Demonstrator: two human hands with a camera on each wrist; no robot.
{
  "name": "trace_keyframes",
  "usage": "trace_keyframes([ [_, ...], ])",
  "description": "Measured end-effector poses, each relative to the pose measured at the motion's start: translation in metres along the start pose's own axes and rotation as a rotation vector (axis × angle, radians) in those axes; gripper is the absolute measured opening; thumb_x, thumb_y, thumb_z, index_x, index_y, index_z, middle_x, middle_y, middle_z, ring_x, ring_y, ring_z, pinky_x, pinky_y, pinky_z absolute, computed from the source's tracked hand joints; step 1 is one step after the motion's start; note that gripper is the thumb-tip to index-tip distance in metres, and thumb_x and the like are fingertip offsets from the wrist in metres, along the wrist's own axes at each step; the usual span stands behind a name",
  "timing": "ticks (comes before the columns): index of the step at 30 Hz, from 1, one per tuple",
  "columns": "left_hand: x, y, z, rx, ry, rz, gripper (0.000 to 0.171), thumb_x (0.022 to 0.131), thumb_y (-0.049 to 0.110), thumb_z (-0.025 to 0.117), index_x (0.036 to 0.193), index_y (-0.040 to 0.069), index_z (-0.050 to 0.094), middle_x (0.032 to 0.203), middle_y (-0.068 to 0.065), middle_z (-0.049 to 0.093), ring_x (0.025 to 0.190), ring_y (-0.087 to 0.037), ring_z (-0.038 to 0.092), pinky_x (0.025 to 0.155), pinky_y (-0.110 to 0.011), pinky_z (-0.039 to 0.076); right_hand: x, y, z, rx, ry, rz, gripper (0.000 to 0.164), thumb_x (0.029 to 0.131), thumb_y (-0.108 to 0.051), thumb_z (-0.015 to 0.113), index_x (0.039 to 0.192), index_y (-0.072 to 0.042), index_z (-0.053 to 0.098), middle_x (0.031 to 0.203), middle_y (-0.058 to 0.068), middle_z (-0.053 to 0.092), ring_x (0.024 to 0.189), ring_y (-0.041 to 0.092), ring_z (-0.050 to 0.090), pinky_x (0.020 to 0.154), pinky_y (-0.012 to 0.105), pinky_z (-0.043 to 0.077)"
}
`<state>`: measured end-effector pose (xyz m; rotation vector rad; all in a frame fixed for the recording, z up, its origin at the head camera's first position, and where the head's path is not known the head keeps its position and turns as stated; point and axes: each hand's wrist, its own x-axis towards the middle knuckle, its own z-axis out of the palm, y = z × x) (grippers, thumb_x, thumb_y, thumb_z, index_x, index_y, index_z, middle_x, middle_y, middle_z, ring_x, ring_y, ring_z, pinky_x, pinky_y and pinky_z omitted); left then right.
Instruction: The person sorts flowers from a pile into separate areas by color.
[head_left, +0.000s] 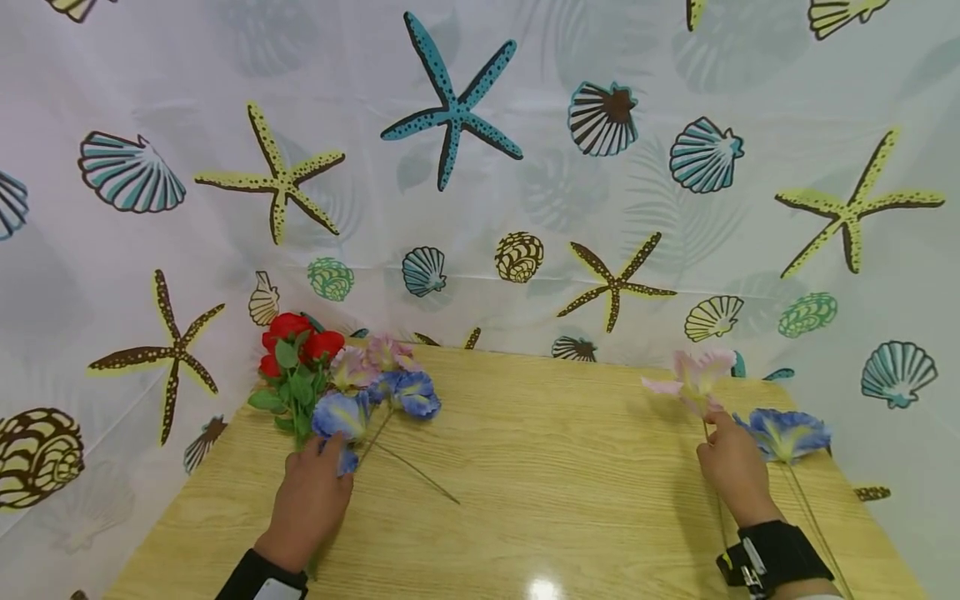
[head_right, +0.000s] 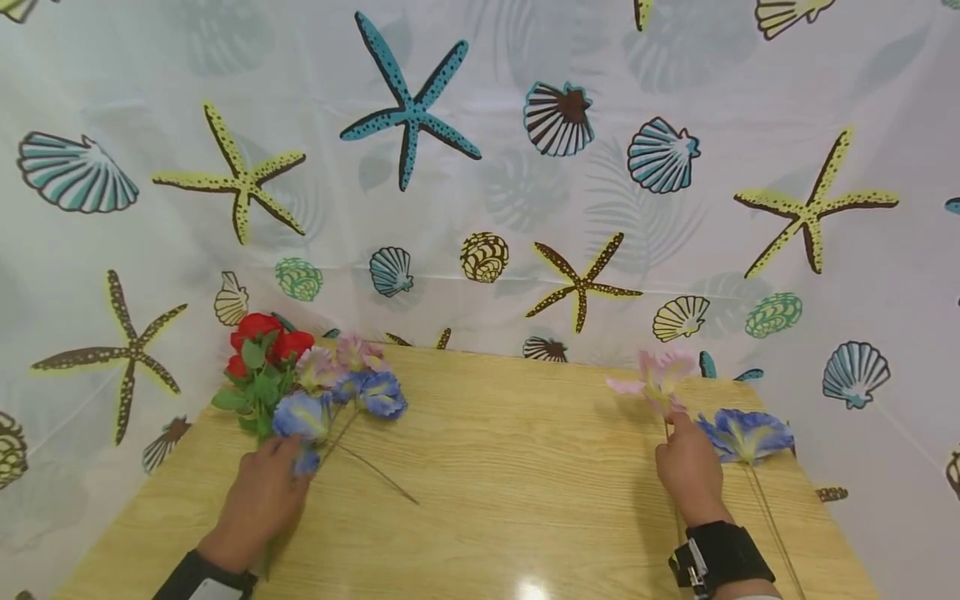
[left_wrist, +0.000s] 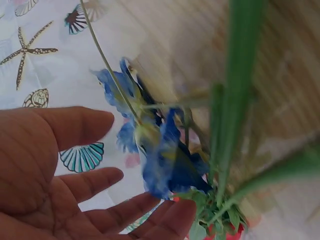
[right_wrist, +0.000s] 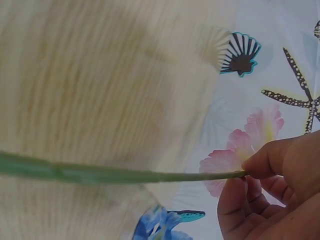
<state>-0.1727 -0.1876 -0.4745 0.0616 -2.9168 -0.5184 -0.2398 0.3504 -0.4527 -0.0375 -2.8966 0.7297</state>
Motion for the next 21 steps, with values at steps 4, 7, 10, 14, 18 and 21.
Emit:
trace_keyframes([
  [4,0.003,-0.013,-0.002,0.018,0.016,-0.043,0.065,0.08,0.016,0.07,0.132,-0.008,0.04,0.117,-0.035,0.043,0.095,-0.055,0.044,0.069,-0.058,0.043,0.001,0.008,0.003,-0.042,0.011,0.008,0.041,0.086,0.002,0.047,0.126,0.011,0.041,0.095,0.031,0.055,0.051,0.018,0.048,0.043,0.032,0.031],
  [7,0.005,-0.023,-0.004,0.0,-0.035,-0.078,0.068,0.08,0.019,0.071,0.13,-0.013,0.039,0.111,-0.038,0.042,0.091,-0.055,0.045,0.069,-0.058,0.041,0.002,0.013,0.006,-0.068,0.022,0.002,0.039,0.084,0.003,0.049,0.122,0.012,0.045,0.089,0.027,0.057,0.052,0.02,0.05,0.044,0.033,0.035],
  [10,0.005,-0.033,-0.005,-0.019,-0.112,-0.101,0.058,0.079,0.014,0.069,0.121,-0.017,0.044,0.101,-0.036,0.045,0.084,-0.049,0.049,0.067,-0.054,0.042,0.004,0.017,0.009,-0.09,0.015,-0.01,0.038,0.083,0.002,0.05,0.12,0.012,0.047,0.085,0.025,0.059,0.056,0.023,0.053,0.045,0.035,0.038],
  [14,0.006,-0.04,-0.005,-0.051,-0.182,-0.105,0.039,0.078,0.003,0.064,0.109,-0.018,0.052,0.09,-0.027,0.053,0.081,-0.042,0.054,0.063,-0.049,0.045,0.004,0.021,0.011,-0.115,-0.031,0.004,0.038,0.084,0.002,0.049,0.12,0.012,0.046,0.086,0.025,0.06,0.061,0.026,0.056,0.046,0.035,0.039],
  [18,0.007,-0.042,-0.005,-0.098,-0.206,-0.107,0.035,0.078,0.0,0.059,0.108,-0.017,0.053,0.083,-0.021,0.058,0.078,-0.038,0.056,0.061,-0.045,0.045,0.003,0.024,0.013,-0.138,-0.058,0.022,0.037,0.082,0.003,0.049,0.119,0.011,0.047,0.087,0.024,0.061,0.066,0.03,0.058,0.048,0.038,0.041],
  [21,0.008,-0.045,-0.007,-0.105,-0.2,-0.118,0.033,0.076,-0.002,0.058,0.105,-0.016,0.053,0.076,-0.016,0.056,0.071,-0.033,0.056,0.056,-0.041,0.041,0.004,0.022,0.017,-0.144,-0.051,-0.001,0.036,0.082,0.003,0.051,0.116,0.012,0.049,0.087,0.024,0.061,0.07,0.033,0.059,0.052,0.041,0.044],
])
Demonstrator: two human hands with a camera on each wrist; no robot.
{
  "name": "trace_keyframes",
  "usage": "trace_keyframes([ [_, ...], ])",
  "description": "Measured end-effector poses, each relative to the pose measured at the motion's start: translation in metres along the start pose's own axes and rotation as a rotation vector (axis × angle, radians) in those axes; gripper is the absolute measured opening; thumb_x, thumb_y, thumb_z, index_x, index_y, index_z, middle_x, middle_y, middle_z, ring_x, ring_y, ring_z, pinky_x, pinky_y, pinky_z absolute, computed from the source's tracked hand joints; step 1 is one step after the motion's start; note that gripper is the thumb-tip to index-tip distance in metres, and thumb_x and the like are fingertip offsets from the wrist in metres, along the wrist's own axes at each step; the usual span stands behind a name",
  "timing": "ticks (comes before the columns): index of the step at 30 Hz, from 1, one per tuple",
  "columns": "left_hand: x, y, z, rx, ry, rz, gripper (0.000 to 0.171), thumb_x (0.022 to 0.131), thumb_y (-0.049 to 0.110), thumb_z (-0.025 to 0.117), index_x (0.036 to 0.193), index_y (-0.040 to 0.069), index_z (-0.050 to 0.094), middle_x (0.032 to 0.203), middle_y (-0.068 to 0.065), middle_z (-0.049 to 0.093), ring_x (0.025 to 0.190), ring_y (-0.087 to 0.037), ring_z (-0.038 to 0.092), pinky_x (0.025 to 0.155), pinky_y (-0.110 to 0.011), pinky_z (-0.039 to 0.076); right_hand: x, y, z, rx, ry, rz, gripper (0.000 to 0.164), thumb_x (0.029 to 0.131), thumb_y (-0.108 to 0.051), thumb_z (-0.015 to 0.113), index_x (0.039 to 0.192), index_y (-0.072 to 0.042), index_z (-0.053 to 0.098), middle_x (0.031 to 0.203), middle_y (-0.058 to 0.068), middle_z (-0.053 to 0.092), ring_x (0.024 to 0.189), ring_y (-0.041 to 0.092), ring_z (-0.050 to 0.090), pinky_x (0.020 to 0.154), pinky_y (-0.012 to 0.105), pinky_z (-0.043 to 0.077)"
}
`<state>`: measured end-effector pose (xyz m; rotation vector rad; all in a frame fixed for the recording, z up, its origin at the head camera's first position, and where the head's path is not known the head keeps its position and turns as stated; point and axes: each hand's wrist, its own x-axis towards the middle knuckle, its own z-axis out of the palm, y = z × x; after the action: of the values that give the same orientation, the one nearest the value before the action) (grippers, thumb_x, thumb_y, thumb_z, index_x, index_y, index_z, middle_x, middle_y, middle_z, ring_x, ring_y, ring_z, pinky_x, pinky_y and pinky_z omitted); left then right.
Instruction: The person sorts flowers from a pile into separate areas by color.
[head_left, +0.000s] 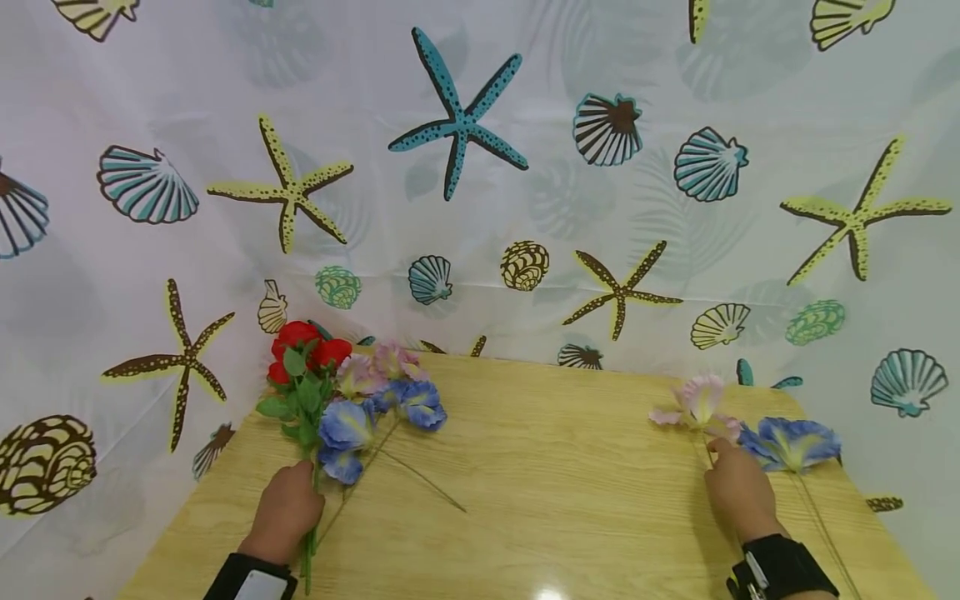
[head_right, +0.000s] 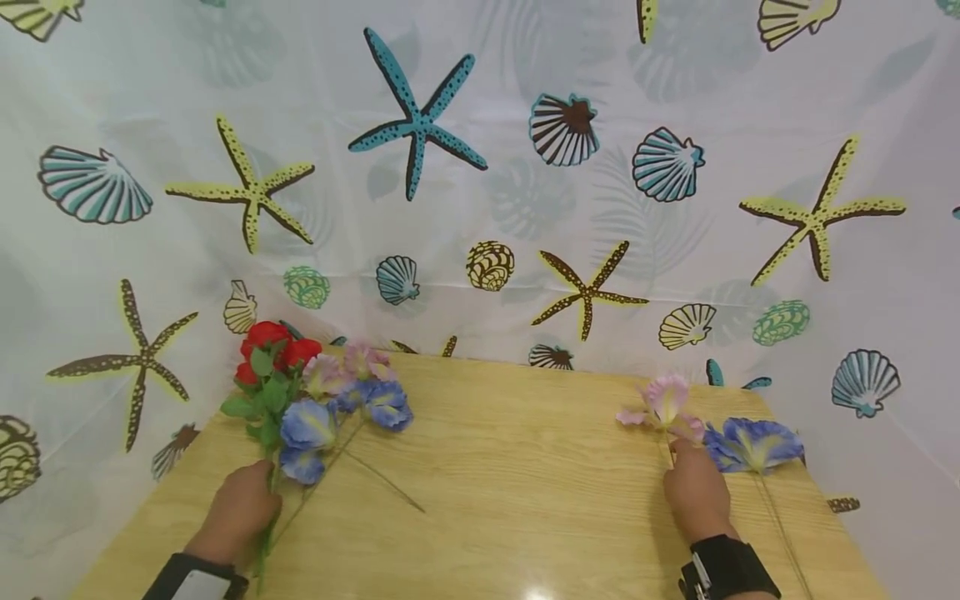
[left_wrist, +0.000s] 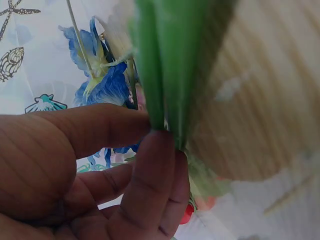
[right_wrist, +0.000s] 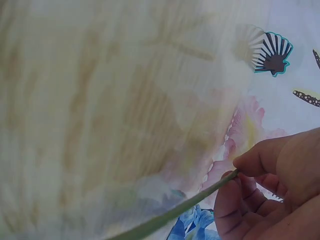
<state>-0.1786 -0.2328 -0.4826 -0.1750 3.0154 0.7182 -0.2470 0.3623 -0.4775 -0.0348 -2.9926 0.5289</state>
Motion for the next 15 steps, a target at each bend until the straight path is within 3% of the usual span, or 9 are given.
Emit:
trace_keyframes([
  [7,-0.003,-0.006,-0.002,0.008,0.038,0.024,0.03,0.074,-0.006,0.052,0.103,-0.013,0.051,0.069,-0.011,0.052,0.066,-0.031,0.056,0.054,-0.04,0.039,-0.004,-0.001,0.0,-0.016,-0.021,0.021,0.034,0.083,-0.001,0.054,0.115,0.01,0.05,0.084,0.02,0.059,0.066,0.028,0.057,0.051,0.039,0.042],
  [12,-0.003,-0.012,-0.004,-0.011,0.06,0.027,0.011,0.073,-0.008,0.046,0.078,0.002,0.047,0.06,-0.004,0.036,0.055,-0.021,0.039,0.052,-0.034,0.03,-0.004,-0.002,-0.003,-0.013,-0.023,0.041,0.035,0.085,-0.006,0.056,0.115,0.01,0.051,0.086,0.021,0.06,0.066,0.027,0.056,0.051,0.038,0.042],
  [15,-0.004,-0.015,-0.006,-0.03,0.053,0.014,0.016,0.073,-0.007,0.046,0.07,0.008,0.042,0.06,-0.003,0.032,0.055,-0.02,0.035,0.052,-0.032,0.027,-0.004,-0.003,-0.004,0.001,-0.03,0.057,0.038,0.087,-0.011,0.057,0.117,0.01,0.05,0.093,0.025,0.059,0.071,0.03,0.057,0.053,0.038,0.043],
])
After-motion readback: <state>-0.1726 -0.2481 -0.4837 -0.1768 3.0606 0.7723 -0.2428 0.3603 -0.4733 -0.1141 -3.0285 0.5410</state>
